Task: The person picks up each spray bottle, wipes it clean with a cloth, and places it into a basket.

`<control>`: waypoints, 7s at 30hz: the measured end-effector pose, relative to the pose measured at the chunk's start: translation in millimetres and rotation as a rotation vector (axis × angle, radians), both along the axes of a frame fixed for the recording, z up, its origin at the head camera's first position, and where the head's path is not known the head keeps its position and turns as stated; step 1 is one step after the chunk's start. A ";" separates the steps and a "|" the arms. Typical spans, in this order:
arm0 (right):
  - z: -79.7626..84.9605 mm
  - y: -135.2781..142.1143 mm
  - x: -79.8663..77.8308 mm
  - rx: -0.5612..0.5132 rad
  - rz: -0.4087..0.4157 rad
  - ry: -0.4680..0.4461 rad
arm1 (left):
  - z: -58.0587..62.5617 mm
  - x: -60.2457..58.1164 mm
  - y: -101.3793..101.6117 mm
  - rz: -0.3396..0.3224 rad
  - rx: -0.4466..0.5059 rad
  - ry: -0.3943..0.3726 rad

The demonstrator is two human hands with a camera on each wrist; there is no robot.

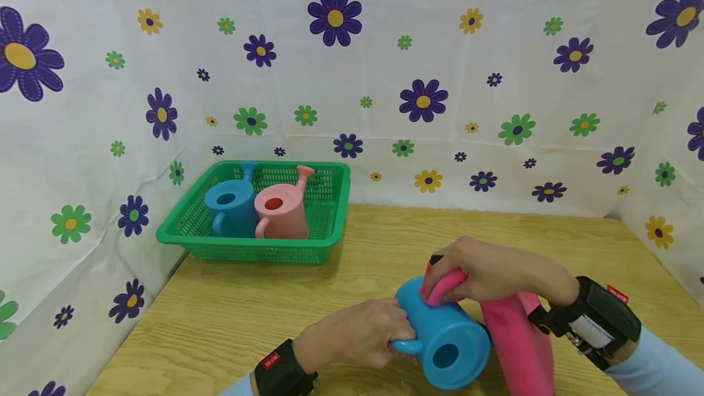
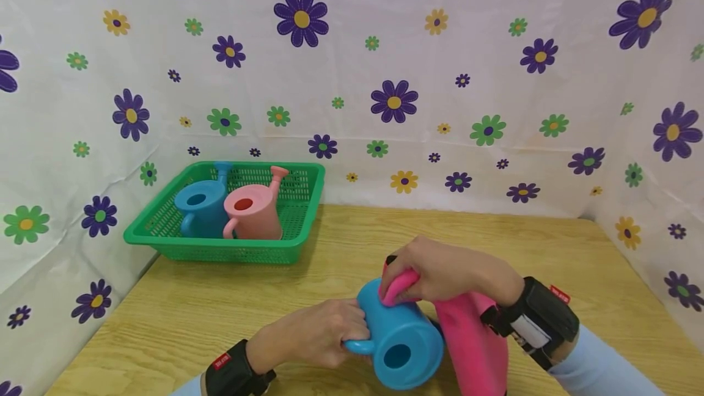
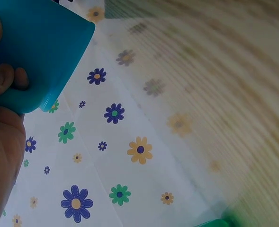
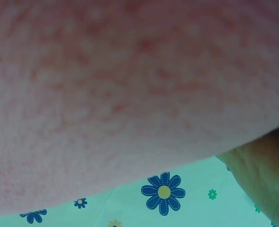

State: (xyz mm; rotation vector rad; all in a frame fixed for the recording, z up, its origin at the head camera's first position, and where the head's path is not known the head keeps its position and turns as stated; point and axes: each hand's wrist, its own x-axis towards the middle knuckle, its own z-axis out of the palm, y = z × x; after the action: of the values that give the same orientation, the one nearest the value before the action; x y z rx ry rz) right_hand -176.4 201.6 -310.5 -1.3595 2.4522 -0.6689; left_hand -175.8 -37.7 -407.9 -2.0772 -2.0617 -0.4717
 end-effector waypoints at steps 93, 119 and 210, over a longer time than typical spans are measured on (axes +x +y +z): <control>2.3 24.4 -4.1 -0.041 -0.190 0.060 | 0.1 4.5 -7.8 0.025 0.092 0.226; 23.7 16.1 25.1 0.050 -0.074 -0.025 | -3.3 -8.3 -21.2 0.056 0.127 0.212; 0.7 45.3 17.6 0.152 -0.192 0.007 | 2.4 -6.9 -25.2 0.072 0.089 0.178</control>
State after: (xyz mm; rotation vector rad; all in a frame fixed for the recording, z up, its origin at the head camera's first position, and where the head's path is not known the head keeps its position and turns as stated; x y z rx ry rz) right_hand -158.8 246.9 -309.8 -1.0827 2.6024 -0.5062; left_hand -182.7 -62.9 -405.5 -1.9132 -1.9690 -0.3467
